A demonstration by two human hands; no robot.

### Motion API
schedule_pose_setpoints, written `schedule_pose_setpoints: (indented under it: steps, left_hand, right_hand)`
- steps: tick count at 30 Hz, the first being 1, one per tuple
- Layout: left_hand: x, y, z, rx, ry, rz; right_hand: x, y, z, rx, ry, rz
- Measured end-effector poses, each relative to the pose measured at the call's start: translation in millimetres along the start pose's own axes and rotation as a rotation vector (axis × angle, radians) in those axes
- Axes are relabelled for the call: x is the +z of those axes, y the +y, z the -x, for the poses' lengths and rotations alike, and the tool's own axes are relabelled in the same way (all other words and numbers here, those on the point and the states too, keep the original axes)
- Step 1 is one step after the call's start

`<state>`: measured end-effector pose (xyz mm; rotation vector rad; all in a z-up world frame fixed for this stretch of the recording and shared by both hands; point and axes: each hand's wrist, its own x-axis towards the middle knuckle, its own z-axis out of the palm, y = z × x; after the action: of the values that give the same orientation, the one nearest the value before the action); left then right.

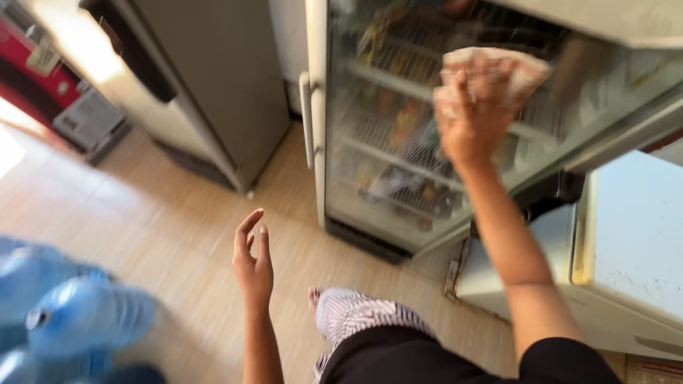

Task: The person arranges small snack packets on a shelf, then wipes the top and glass door of a chest freezer with a cloth. The person handles snack packets and a cloth while cleaning the freezer surfaces.

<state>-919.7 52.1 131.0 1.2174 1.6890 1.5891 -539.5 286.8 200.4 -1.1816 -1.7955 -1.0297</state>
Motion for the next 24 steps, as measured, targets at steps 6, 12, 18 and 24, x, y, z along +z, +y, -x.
schedule_pose_setpoints:
  steps: [6,12,18,24]
  left_hand:
    - [39,21,-120,0.333,-0.132,-0.11]
    - [79,33,-196,0.436,-0.215,-0.061]
    - [122,40,-259,0.562,-0.351,-0.058]
    - [162,32,-289,0.675,-0.405,0.014]
  right_hand:
    - [83,-120,-35,-0.012,-0.145,-0.165]
    - [74,-115,37,-0.028,-0.178,-0.064]
    - [28,-55,-18,0.343,-0.003,0.135]
    - [97,-103,-98,0.199,0.127,0.234]
